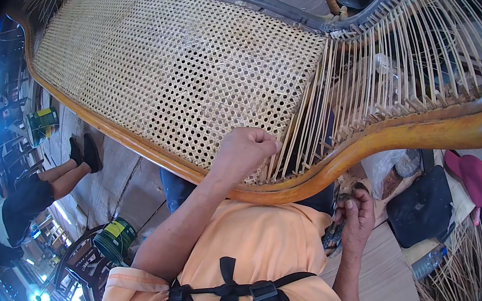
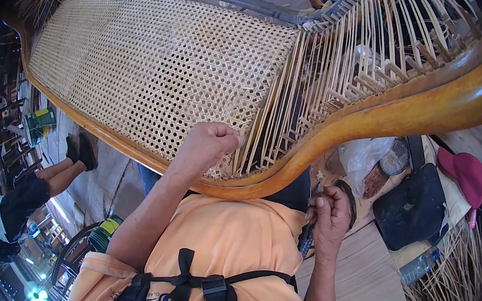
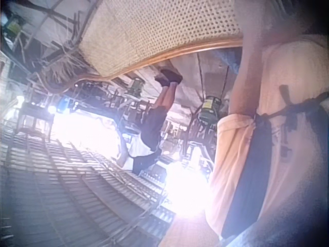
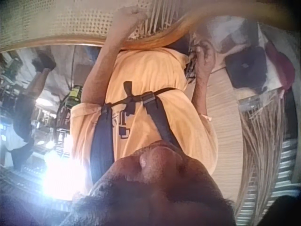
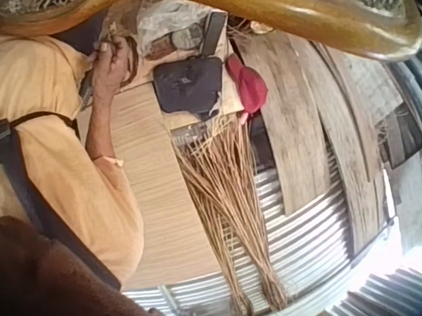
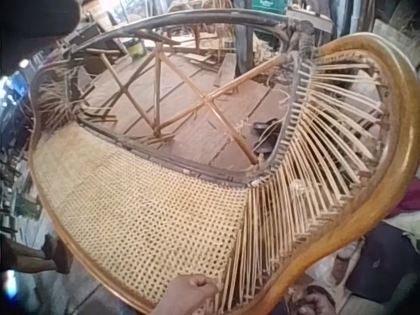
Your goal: Weaving thin strips of bamboo or rattan into the seat frame of a furniture bench.
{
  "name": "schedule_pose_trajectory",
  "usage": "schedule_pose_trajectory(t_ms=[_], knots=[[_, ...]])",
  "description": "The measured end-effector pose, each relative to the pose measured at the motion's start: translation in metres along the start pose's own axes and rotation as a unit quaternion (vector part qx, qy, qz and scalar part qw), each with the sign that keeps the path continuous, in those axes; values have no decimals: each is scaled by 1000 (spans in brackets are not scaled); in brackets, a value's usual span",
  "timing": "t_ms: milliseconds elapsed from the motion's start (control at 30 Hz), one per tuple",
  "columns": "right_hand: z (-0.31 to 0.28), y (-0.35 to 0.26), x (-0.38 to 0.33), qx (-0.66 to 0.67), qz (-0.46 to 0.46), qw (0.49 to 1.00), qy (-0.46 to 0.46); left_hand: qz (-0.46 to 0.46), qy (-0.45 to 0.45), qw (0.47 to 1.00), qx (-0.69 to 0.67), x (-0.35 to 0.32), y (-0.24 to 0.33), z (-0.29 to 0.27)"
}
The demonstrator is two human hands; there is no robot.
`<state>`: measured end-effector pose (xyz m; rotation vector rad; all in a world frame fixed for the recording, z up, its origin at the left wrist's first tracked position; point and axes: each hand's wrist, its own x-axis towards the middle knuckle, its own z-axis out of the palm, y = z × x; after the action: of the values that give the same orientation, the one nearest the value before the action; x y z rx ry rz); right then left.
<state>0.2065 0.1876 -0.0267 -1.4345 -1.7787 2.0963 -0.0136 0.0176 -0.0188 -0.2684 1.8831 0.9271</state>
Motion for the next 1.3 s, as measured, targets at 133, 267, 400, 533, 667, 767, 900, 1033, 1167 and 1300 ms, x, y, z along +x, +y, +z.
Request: schedule_pose_trajectory(t_ms=[133, 267, 400, 533, 667, 767, 900, 1033, 1167, 1300], knots=[[-4, 1, 1, 24, -7, 999, -47, 6, 7, 1000, 27, 3, -2, -2], [-1, -17, 0, -37, -86, 988, -120, 19, 13, 999, 39, 3, -4, -4], [34, -58, -10, 77, -81, 989, -95, 10, 6, 999, 50, 4, 0, -2], [45, -79, 4, -65, -168, 972, -151, 31, 9, 996, 77, 5, -3, -2], [84, -104, 35, -228, -330, 898, -182, 42, 15, 997, 57, 3, -11, -2], [121, -108, 52, -242, -286, 915, -150, 91, 27, 995, -2, -3, -26, -3], [138, -105, 68, -302, -245, 904, -177, 164, 0, 972, -166, -21, -40, -5], [142, -96, 73, -426, -256, 844, -201, 200, 0, 966, -161, -20, -48, -8], [146, -88, 72, -524, -272, 785, -187, 236, -8, 959, -154, -15, -55, -8], [148, -83, 75, -567, -317, 739, -180, 261, -18, 953, -154, -14, -58, -8]])
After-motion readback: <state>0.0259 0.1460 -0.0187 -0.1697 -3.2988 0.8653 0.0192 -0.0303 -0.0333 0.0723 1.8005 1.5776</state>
